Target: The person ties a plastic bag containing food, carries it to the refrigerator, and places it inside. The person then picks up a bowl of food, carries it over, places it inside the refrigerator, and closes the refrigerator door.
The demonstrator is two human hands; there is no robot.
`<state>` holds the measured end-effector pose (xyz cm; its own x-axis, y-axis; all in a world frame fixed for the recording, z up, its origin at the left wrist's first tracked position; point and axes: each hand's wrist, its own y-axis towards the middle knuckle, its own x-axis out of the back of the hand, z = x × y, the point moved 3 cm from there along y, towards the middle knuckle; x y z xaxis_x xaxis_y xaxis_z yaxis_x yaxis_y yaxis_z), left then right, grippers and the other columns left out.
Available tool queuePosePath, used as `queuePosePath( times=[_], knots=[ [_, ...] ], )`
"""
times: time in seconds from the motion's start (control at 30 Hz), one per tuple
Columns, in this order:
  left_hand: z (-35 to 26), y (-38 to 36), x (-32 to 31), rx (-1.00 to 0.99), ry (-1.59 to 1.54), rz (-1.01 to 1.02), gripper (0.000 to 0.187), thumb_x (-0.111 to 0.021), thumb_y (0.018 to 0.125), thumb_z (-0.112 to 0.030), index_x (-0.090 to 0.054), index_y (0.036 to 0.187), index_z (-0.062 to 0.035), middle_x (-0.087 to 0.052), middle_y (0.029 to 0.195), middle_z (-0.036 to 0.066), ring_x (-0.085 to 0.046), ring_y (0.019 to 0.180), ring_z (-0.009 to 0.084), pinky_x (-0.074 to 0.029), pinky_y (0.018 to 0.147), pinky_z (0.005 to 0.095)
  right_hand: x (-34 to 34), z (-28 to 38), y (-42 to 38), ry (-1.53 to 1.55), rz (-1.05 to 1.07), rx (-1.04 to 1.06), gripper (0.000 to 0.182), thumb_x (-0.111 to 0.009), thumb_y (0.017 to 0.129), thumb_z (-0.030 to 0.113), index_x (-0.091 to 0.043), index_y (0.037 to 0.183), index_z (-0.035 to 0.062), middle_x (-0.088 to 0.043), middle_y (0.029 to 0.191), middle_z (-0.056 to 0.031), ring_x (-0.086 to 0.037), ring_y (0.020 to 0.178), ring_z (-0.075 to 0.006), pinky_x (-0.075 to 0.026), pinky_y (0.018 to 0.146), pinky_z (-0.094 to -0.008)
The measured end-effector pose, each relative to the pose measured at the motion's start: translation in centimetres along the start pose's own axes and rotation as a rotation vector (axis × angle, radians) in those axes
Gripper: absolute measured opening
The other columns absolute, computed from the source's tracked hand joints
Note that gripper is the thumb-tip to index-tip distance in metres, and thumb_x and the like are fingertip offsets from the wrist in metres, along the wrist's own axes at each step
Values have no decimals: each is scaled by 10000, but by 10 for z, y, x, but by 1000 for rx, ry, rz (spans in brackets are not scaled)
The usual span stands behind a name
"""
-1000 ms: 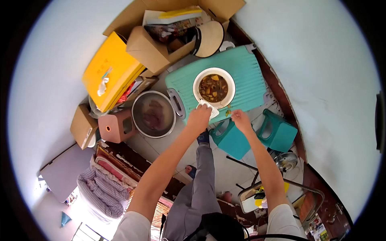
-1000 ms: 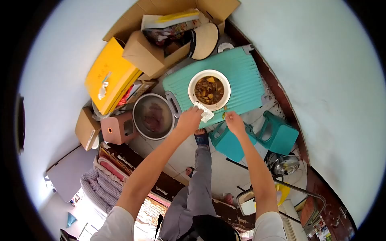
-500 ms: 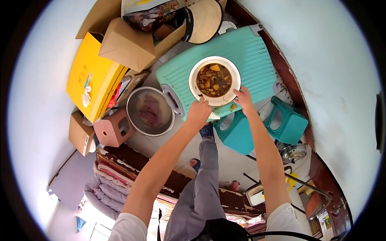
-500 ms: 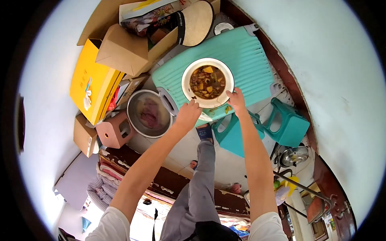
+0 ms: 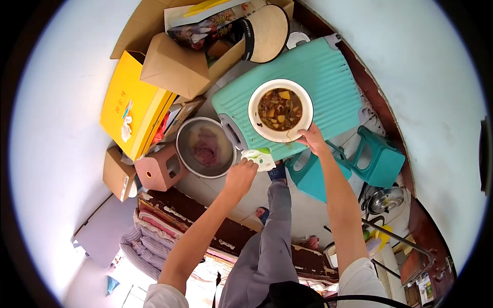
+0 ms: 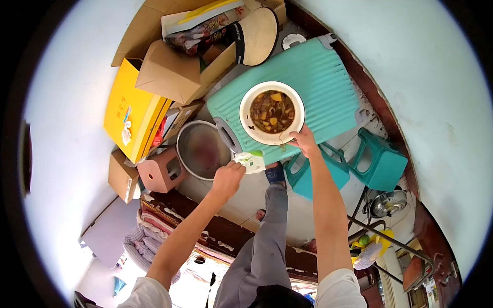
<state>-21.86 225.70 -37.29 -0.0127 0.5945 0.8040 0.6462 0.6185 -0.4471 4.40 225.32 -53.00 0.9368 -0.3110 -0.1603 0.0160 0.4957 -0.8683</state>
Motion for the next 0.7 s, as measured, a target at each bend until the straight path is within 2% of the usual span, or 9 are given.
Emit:
queuePosePath(
  times=[0.2, 0.33, 0.43, 0.53, 0.7],
  knots=[
    [-1, -33, 17, 72, -41, -49, 92, -625, 728, -16, -610, 792, -80, -595, 803, 47, -599, 861, 242, -522, 659, 369, -2, -19, -9, 100, -2, 28, 526, -584, 846, 11, -432, 1343, 96, -618, 1170, -89, -650, 1018, -242, -588, 830, -413],
    [-16, -62, 40, 118, -63, -90, 89, -643, 736, -31, -615, 799, -86, -593, 791, 44, -604, 830, 235, -519, 650, 365, 3, -22, -57, 140, 2, 76, 522, -552, 839, -11, -415, 1338, 61, -614, 1164, -114, -658, 1001, -244, -603, 795, -403],
    [-30, -81, 71, 150, -100, -105, 93, -615, 744, -17, -603, 821, -68, -607, 833, 61, -609, 875, 258, -531, 666, 377, 7, -16, -114, 200, 58, 145, 536, -549, 836, -19, -405, 1346, 57, -606, 1178, -120, -655, 1006, -255, -605, 793, -411],
    [-48, -104, 108, 167, -89, -133, 56, -625, 761, -43, -609, 805, -74, -604, 810, 60, -611, 848, 255, -522, 652, 380, 18, -22, -174, 186, 19, 139, 567, -545, 833, -31, -380, 1368, 59, -592, 1203, -123, -651, 1014, -266, -606, 796, -413],
    [-94, -153, 183, 155, -97, -264, 39, -657, 749, -73, -622, 765, -76, -602, 767, 46, -612, 811, 236, -508, 648, 381, 18, -12, -315, 280, -74, 251, 645, -549, 833, -29, -314, 1424, 76, -575, 1231, -122, -652, 1018, -262, -609, 797, -415]
  ],
)
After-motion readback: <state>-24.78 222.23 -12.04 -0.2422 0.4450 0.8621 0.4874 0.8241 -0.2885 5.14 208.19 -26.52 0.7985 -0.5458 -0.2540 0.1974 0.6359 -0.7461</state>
